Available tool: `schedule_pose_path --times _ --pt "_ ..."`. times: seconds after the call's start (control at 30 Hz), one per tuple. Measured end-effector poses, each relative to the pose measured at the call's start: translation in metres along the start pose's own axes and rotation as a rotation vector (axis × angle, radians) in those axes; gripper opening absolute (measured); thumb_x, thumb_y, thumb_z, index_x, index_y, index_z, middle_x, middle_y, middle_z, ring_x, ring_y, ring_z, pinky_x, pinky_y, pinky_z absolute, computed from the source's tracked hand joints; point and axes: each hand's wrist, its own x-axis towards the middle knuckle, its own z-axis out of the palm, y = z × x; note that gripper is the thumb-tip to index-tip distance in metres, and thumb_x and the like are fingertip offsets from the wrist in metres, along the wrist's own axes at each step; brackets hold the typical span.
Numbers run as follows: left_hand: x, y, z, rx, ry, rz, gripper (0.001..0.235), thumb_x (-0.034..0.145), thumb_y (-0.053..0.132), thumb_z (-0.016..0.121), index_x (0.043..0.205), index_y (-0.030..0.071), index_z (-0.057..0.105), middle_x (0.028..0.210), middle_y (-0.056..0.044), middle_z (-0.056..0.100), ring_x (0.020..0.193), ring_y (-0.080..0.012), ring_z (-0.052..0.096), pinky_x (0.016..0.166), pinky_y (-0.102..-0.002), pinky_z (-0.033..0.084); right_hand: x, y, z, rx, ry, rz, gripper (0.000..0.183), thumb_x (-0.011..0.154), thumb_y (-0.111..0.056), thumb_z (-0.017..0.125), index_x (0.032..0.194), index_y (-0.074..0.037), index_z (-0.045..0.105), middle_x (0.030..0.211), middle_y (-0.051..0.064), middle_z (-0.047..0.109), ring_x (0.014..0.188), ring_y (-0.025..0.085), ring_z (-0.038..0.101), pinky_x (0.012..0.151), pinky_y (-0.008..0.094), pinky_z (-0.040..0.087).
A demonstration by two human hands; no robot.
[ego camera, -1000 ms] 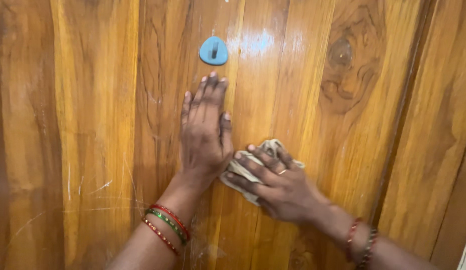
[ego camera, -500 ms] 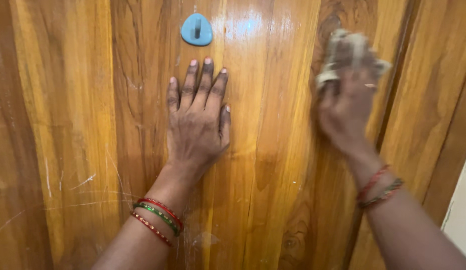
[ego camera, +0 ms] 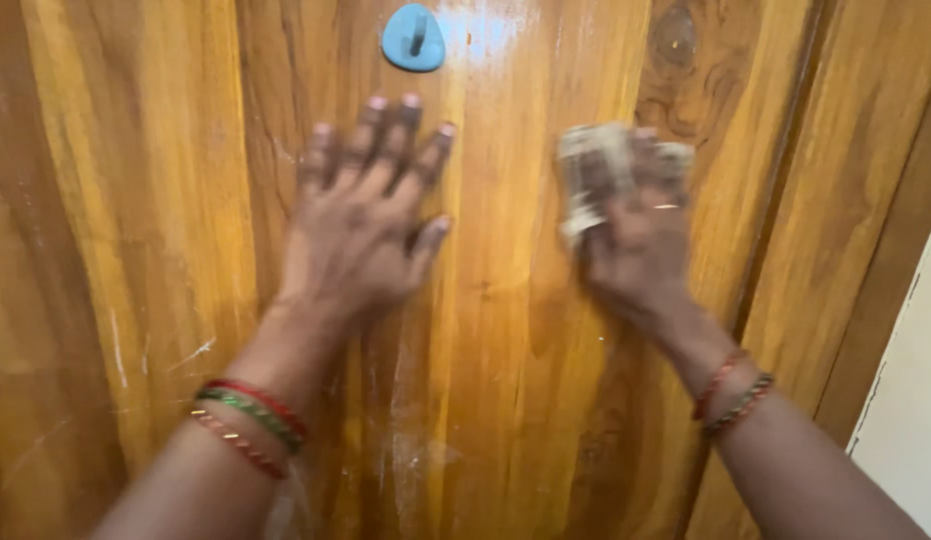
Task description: The person wipes a wooden door with a cloth, moving from the upper section down to the handle and latch area. The person uses both hands to rub the surface and clean around the metal hardware.
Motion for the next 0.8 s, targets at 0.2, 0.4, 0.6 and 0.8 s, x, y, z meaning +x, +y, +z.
schedule_pose_path --times 0.2,0.4,0.6,0.8 --pt "-0.038 -0.083 -0.049 -0.01 -0.016 -0.178 0.077 0.103 0.058 0.035 0.167 0.02 0.014 0.173 -0.009 -0.001 0.158 -0.0212 -0.007 0.123 -0.047 -0.013 -0.039 0.046 -0.014 -0.045 0.112 0.392 0.065 0.109 -0.009 0.043 0.17 -0.023 0.024 0.171 0.017 0.037 0.161 0.037 0.03 0.136 0.05 0.015" --pt "-0.075 -0.11 -0.056 -0.06 0.061 -0.311 0.078 0.104 0.055 0.039 0.17 0.016 0.022 0.178 -0.012 0.006 0.161 -0.0251 -0.004 0.126 -0.056 -0.011 -0.051 -0.015 0.01 0.001 0.239 0.631 0.071 0.102 -0.003 0.044 0.168 -0.019 0.028 0.172 0.021 0.035 0.159 0.043 0.024 0.134 0.051 0.017" --pt "-0.081 -0.111 -0.052 -0.071 0.089 -0.312 0.076 0.104 0.052 0.04 0.169 0.013 0.028 0.177 -0.013 0.01 0.162 -0.0295 -0.001 0.125 -0.06 -0.009 -0.005 -0.126 0.034 0.057 0.184 0.544 0.065 0.105 -0.012 0.052 0.166 -0.019 0.03 0.171 0.018 0.034 0.162 0.037 0.02 0.135 0.05 0.011" --pt "-0.082 -0.115 -0.052 -0.081 0.106 -0.274 0.071 0.106 0.045 0.04 0.167 0.011 0.031 0.176 -0.013 0.014 0.161 -0.032 0.003 0.124 -0.062 -0.008 0.063 -0.249 0.036 0.157 -0.066 0.282 0.057 0.104 -0.024 0.056 0.158 -0.01 0.042 0.164 0.018 0.038 0.157 0.035 0.026 0.132 0.053 0.015"
